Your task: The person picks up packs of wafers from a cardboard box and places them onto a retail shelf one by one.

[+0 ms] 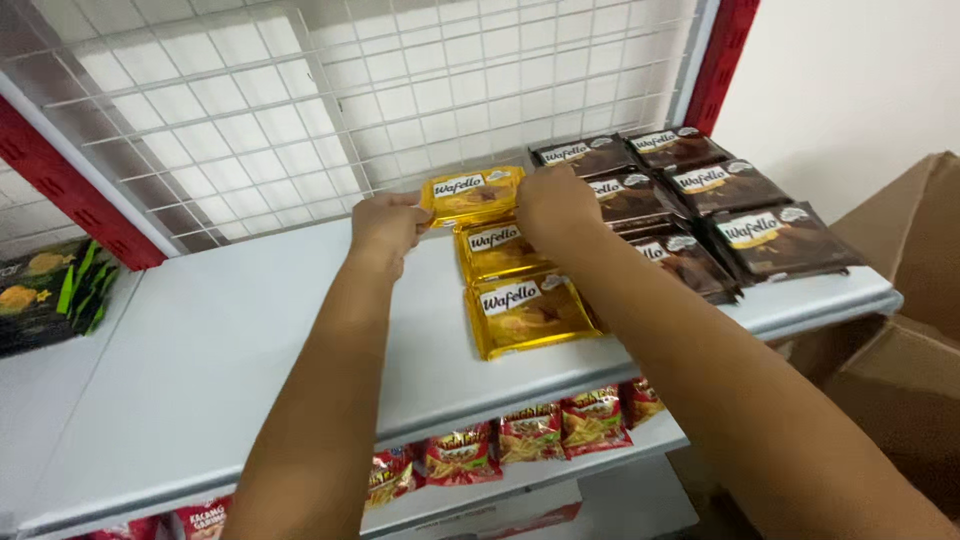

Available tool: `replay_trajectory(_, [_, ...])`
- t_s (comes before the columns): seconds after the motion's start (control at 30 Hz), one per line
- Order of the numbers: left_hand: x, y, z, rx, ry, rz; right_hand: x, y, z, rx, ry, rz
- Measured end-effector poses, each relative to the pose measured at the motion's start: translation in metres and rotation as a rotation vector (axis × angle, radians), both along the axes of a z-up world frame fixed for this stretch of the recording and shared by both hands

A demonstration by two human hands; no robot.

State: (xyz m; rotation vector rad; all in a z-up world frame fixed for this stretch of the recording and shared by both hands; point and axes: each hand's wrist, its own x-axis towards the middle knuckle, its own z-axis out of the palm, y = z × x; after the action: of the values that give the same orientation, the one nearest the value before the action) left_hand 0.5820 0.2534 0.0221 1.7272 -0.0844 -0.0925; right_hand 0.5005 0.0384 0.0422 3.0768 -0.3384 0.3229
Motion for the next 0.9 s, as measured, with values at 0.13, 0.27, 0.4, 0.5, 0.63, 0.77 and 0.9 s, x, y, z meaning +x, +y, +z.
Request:
replay_trajectory(0.13, [0.008, -0.014, -0.001, -0.016, -0.007, -0.03, -0.001, 0.003, 0.007, -0.065, -0.026, 0.021])
replay_trajectory(0.27, [0.021, -0.028, -0.009, 0.026, 0.043, -0.036, 0.018, -0.009, -0.01, -0.155, -0.039, 0.111])
replay_trajectory(0.4, [0.019, -0.034, -0.008, 0.09, 0.082, -0.044, 0.017, -0.003, -0.003, -0.181, -0.002, 0.078])
replay_trajectory(0.5, [0.045, -0.043, -0.033, 0.123, 0.034, -0.056, 0.024, -0.012, -0.006, -0.106, 0.024, 0.122])
replay_trajectory(0.63, [0.018, -0.033, -0.008, 0.198, 0.03, -0.062, -0.016, 0.005, 0.022, -0.133, -0.069, 0.127])
replay_trajectory(0.77, [0.014, -0.026, -0.003, 0.285, -0.106, -0.08, -0.09, -0.005, 0.039, -0.161, -0.282, 0.394])
replay_trajectory(0.9, [0.01, -0.006, 0.006, 0.808, -0.445, -0.111, -0.227, -0.026, 0.081, -0.09, -0.327, 0.526])
